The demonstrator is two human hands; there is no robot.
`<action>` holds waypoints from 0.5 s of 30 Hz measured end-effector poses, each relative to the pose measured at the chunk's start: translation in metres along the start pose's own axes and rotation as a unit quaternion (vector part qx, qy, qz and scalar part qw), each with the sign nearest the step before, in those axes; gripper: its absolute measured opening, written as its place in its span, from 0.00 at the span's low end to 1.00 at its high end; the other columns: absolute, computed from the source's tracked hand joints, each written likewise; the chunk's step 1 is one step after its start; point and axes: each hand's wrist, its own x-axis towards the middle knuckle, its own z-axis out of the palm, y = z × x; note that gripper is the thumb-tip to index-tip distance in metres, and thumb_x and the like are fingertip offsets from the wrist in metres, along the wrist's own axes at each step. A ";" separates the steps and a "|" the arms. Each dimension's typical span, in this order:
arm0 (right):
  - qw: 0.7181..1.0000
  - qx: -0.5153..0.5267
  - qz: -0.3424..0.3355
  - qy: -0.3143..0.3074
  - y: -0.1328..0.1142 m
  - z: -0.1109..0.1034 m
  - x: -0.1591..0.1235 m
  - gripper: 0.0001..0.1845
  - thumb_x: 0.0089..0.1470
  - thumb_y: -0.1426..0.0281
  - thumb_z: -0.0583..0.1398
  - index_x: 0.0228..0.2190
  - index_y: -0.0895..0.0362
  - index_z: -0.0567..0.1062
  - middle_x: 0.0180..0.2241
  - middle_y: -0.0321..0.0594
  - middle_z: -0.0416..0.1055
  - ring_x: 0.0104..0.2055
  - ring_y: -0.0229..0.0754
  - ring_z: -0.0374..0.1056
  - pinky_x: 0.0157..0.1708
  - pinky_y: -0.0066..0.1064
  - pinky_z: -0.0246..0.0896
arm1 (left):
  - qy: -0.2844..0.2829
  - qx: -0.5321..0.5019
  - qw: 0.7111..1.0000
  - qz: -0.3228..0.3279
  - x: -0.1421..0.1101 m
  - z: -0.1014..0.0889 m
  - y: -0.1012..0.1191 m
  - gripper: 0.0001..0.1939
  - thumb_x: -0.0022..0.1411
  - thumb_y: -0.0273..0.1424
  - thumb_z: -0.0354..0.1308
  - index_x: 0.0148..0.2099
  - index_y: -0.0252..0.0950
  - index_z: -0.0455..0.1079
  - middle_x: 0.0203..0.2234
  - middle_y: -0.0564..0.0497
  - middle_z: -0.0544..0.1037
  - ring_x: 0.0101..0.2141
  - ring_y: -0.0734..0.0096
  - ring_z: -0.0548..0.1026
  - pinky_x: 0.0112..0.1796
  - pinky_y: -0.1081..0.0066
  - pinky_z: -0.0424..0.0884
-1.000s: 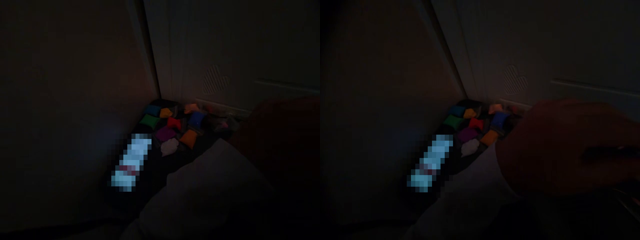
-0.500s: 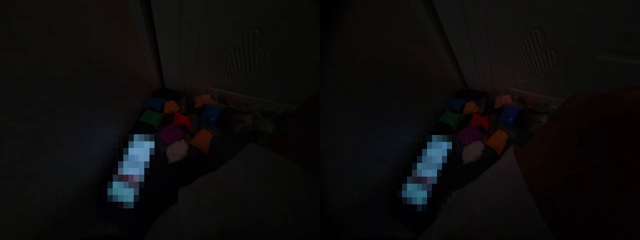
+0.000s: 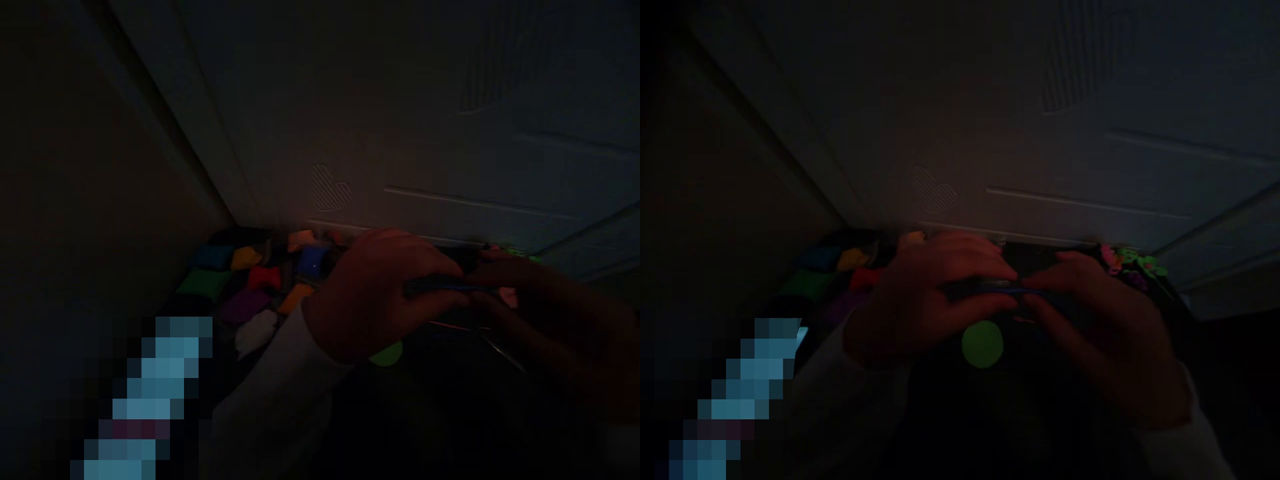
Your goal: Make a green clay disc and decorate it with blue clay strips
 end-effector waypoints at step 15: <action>0.998 0.012 -0.061 0.007 -0.011 -0.025 0.007 0.06 0.48 0.71 0.58 0.33 0.53 0.70 0.30 0.32 0.71 0.36 0.35 0.67 0.48 0.33 0.54 | 0.047 0.006 0.999 0.021 0.033 -0.016 0.033 0.06 0.52 0.30 0.58 0.35 0.39 0.71 0.32 0.53 0.78 0.40 0.69 0.73 0.45 0.63 0.65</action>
